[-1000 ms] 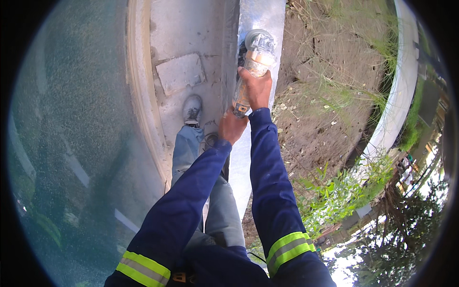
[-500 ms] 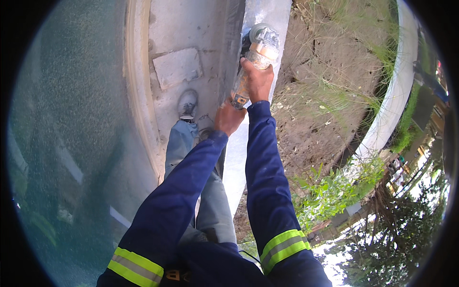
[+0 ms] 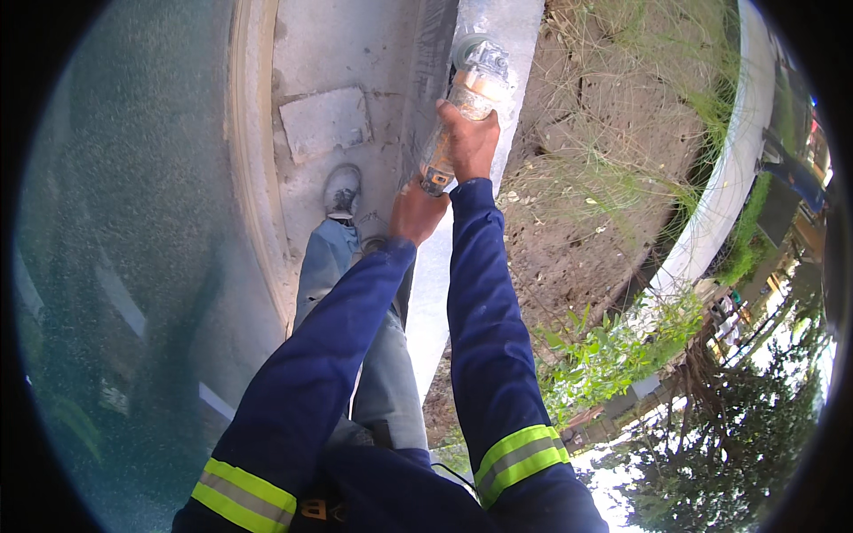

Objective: The person uses a handheld angle grinder to grind a concrete curb edge along a sidewalk. They move the tool steadily along the curb, generating dust as they work.

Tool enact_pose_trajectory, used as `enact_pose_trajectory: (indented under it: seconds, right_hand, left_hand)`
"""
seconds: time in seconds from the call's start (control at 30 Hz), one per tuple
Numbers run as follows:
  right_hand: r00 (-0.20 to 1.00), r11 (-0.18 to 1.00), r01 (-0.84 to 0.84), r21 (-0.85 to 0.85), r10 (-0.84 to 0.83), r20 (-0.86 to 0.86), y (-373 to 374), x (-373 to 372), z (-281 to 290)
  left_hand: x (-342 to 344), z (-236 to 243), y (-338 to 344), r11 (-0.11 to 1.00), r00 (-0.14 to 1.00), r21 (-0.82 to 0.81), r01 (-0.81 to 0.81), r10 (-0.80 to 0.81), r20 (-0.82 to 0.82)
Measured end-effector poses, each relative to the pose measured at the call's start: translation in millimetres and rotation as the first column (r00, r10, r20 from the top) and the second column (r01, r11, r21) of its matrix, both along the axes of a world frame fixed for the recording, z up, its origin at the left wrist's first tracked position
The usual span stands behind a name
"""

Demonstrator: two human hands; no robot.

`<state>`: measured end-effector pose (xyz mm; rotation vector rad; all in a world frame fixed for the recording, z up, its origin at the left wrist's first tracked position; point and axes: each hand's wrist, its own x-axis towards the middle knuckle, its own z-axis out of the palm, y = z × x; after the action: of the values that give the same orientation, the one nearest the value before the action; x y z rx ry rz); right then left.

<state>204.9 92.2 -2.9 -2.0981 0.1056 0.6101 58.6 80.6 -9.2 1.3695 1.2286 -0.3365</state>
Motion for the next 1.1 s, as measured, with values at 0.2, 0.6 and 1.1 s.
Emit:
enact_pose_trajectory:
  seconds: [0.2, 0.6, 1.1]
  right_hand:
    - [0.992, 0.99, 0.123, 0.064, -0.122, -0.027, -19.0, 3.9, 1.2]
    - [0.996, 0.999, 0.033, -0.015, -0.034, -0.08, -45.4, -63.3, 8.7]
    - [0.997, 0.997, 0.07, 0.044, -0.07, 0.008, -74.0, -33.1, 7.5]
  left_hand:
    - [1.7, 1.3, -5.8, 0.988, 0.988, 0.03, 0.15, -0.151, 0.027]
    - [-62.9, -0.5, -53.9, 0.998, 0.999, 0.052, -0.031, 0.03, 0.03]
    - [-32.6, 6.0, -74.7, 0.992, 0.995, 0.081, 0.1, -0.1, -0.008]
